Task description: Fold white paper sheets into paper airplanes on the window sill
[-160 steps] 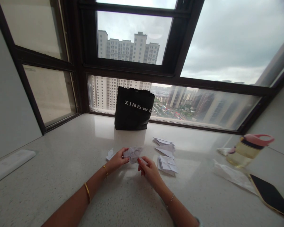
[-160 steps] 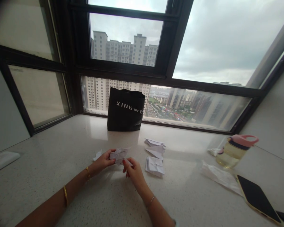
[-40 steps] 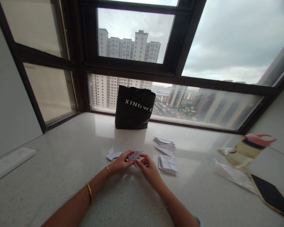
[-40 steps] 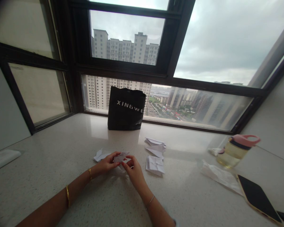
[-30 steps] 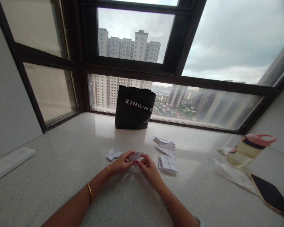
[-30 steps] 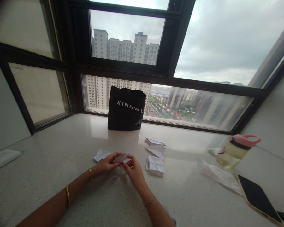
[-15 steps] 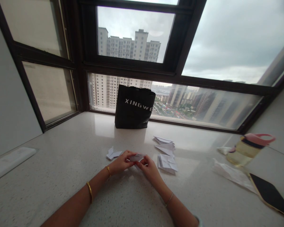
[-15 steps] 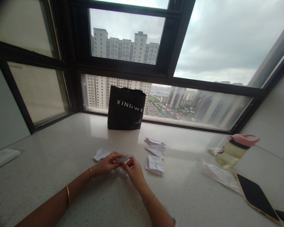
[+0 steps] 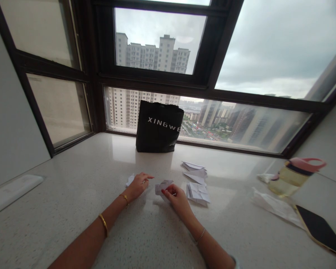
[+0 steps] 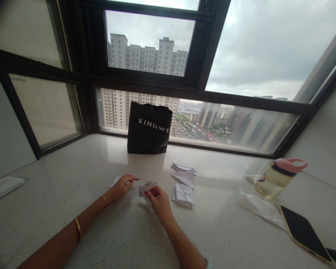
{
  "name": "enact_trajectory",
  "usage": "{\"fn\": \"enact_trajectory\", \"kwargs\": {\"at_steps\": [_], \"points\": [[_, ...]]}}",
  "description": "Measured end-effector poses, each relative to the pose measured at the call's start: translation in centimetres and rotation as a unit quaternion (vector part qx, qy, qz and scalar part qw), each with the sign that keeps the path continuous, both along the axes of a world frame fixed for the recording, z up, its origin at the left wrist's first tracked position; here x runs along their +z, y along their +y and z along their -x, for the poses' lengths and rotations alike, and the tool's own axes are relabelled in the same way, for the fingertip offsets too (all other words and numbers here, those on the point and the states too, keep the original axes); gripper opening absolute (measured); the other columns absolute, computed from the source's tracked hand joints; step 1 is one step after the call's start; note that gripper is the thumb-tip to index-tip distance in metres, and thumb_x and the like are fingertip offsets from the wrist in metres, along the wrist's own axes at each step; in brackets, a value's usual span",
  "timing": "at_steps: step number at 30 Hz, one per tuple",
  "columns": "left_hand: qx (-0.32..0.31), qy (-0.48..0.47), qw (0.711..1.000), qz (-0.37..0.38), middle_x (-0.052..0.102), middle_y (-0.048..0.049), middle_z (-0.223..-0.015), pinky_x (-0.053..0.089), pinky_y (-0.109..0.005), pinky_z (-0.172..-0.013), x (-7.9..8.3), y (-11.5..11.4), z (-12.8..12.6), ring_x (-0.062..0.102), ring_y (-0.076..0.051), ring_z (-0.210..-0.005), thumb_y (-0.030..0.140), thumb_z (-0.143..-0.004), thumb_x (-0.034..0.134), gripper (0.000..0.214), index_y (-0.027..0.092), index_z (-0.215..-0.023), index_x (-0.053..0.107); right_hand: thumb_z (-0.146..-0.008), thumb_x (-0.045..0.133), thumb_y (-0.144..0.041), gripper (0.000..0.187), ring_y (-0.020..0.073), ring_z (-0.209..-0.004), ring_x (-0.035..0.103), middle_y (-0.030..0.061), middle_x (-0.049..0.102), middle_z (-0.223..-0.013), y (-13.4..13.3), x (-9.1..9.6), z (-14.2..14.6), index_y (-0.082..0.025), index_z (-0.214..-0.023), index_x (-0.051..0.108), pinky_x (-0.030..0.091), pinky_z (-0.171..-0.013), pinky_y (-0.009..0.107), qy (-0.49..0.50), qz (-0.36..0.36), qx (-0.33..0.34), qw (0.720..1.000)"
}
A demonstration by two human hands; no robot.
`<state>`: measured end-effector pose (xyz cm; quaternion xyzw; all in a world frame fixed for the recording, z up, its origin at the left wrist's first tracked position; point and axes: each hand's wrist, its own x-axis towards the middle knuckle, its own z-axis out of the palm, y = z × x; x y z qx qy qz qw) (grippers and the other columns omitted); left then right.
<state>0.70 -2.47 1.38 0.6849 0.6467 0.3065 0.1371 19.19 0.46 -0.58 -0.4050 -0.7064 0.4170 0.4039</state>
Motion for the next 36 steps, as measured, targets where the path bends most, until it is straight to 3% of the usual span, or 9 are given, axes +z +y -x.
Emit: {"fn": "enact_trajectory", "kwargs": {"at_steps": [2,6,10,15,19,22,27,36], "points": [[0.091,0.070,0.993,-0.007,0.057,-0.0074,-0.102,0.033,-0.032,-0.091,0.4,-0.1,0.7,0.049,-0.020,-0.098,0.016,-0.079,0.041,0.031,0.018,-0.102,0.061,-0.066,0.059,-0.046,0.030,0.0108,-0.048,0.041,-0.0038,0.046,-0.050,0.0,0.0,0.0,-0.017,-0.061,0.053,0.030,-0.047,0.023,0.001,-0.002,0.000,1.000],[0.208,0.114,0.971,0.005,0.051,-0.0170,-0.107,0.032,-0.044,-0.088,0.9,-0.6,2.1,0.041,-0.032,-0.104,0.026,-0.079,0.046,0.033,0.011,-0.107,0.055,-0.067,0.059,-0.047,0.030,0.0116,-0.049,0.043,-0.0029,0.049,-0.051,-0.1,0.1,0.0,-0.017,-0.062,0.055,0.032,-0.048,0.024,-0.002,-0.014,-0.002,1.000],[0.276,0.210,0.936,0.067,0.051,-0.0197,-0.103,0.036,-0.040,-0.082,1.1,-1.2,3.0,0.042,-0.033,-0.102,0.043,-0.079,0.047,0.044,0.006,-0.101,0.055,-0.067,0.058,-0.046,0.030,0.0116,-0.050,0.043,-0.0031,0.049,-0.051,-0.2,0.2,0.0,-0.017,-0.063,0.056,0.032,-0.049,0.023,-0.007,-0.014,0.003,1.000],[0.250,0.180,0.947,0.090,0.050,-0.0216,-0.101,0.036,-0.040,-0.080,0.7,-1.1,3.3,0.042,-0.035,-0.103,0.047,-0.075,0.050,0.046,0.005,-0.093,0.057,-0.068,0.057,-0.045,0.029,0.0113,-0.050,0.042,-0.0036,0.047,-0.051,-0.3,0.3,0.1,-0.016,-0.064,0.057,0.030,-0.049,0.023,-0.009,-0.014,0.008,1.000],[0.211,0.138,0.963,0.090,0.053,-0.0149,-0.099,0.037,-0.036,-0.081,0.2,-0.6,2.9,0.046,-0.031,-0.101,0.044,-0.073,0.053,0.034,0.012,-0.083,0.058,-0.069,0.057,-0.046,0.031,0.0116,-0.052,0.042,-0.0024,0.049,-0.055,-0.3,0.3,0.1,-0.016,-0.067,0.059,0.031,-0.050,0.023,-0.018,-0.027,0.031,0.999],[0.192,0.109,0.972,0.083,0.053,-0.0117,-0.098,0.036,-0.033,-0.083,-0.2,-0.1,2.5,0.048,-0.027,-0.097,0.041,-0.072,0.055,0.032,0.014,-0.089,0.056,-0.070,0.057,-0.045,0.030,0.0123,-0.055,0.044,-0.0009,0.053,-0.059,-0.2,0.2,0.1,-0.016,-0.069,0.061,0.033,-0.052,0.023,-0.021,-0.032,0.042,0.998],[0.184,0.039,0.979,0.081,0.049,-0.0132,-0.106,0.034,-0.036,-0.087,-0.6,0.1,2.7,0.048,-0.028,-0.099,0.035,-0.064,0.064,0.049,0.012,-0.105,0.049,-0.069,0.059,-0.041,0.025,0.0119,-0.054,0.044,-0.0024,0.050,-0.056,0.0,0.2,0.1,-0.016,-0.068,0.061,0.033,-0.051,0.023,-0.028,-0.040,0.033,0.998],[0.127,-0.176,0.972,0.085,0.049,-0.0109,-0.108,0.045,-0.030,-0.075,-1.3,0.9,3.2,0.056,-0.021,-0.087,0.025,-0.054,0.071,0.064,0.014,-0.113,0.047,-0.069,0.058,-0.044,0.027,0.0139,-0.060,0.047,-0.0013,0.049,-0.059,0.5,0.0,0.2,-0.017,-0.066,0.062,0.036,-0.056,0.025,-0.053,-0.068,0.026,0.996]]}}
